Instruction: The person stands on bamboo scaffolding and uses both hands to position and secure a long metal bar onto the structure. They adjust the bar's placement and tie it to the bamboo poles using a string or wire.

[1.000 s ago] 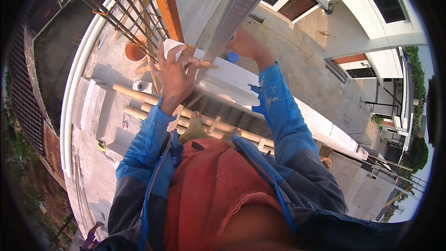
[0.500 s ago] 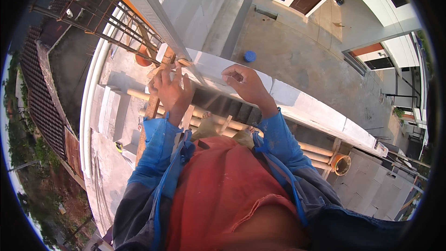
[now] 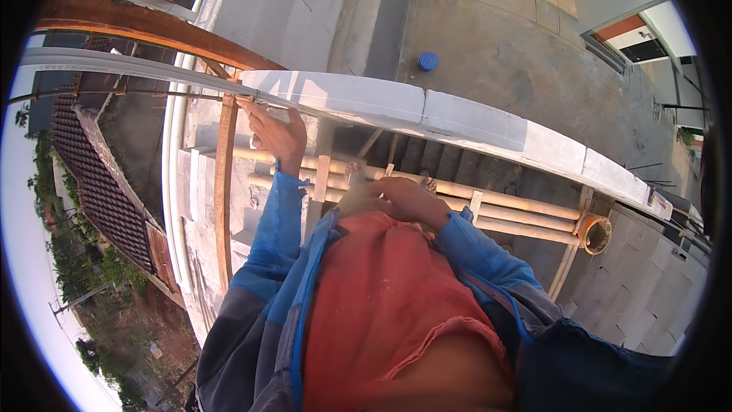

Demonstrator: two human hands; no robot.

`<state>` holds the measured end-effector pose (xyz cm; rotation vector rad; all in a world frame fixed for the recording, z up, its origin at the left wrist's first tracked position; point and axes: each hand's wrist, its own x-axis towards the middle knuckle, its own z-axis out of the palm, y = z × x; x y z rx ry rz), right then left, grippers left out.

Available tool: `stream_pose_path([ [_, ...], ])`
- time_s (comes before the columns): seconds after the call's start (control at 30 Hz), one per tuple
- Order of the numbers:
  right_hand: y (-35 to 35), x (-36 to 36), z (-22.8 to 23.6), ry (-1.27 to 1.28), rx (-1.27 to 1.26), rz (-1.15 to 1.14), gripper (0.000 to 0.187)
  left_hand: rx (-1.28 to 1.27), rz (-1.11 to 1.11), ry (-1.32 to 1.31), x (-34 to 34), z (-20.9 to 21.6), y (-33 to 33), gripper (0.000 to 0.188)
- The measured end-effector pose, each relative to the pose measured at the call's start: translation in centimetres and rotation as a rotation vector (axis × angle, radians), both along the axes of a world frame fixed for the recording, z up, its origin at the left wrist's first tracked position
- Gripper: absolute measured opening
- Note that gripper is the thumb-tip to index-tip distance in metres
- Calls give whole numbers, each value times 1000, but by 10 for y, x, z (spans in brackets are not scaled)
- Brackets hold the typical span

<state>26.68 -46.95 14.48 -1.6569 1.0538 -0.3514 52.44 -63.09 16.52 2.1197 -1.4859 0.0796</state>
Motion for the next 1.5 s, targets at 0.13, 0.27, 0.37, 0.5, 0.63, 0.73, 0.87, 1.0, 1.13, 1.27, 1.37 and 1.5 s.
stream_pose_path([
  [0.13,15,-45,-1,73,64,-84,25,38,8,37,9,4,7,108],
  [0.27,21,-96,-10,60,45,-277,24,24,-4,25,13,25,11,101],
  [0.37,31,-132,-24,78,34,-414,23,-40,-70,34,10,30,14,97],
  [0.5,52,-174,-60,189,70,-530,24,-51,-114,112,0,22,24,93],
  [0.63,96,-200,-146,246,154,-581,24,294,-294,222,22,-59,83,70],
  [0.73,164,-228,-235,244,421,-609,26,932,-466,386,30,-134,182,61],
  [0.87,304,-259,-350,414,599,-532,28,996,-686,408,89,-223,300,61],
  [1.0,300,-308,-309,521,806,-242,26,1027,-739,258,77,-210,335,61],
  [1.13,246,-316,-286,597,536,-231,31,994,-295,704,69,-202,335,57],
  [1.27,168,-285,-311,401,52,-337,25,949,-147,477,89,-229,358,48],
  [1.37,78,-246,-234,246,328,-581,29,1008,-117,437,33,-220,325,54],
  [1.5,39,-183,-203,236,247,-437,25,858,-106,538,41,-191,330,53],
])
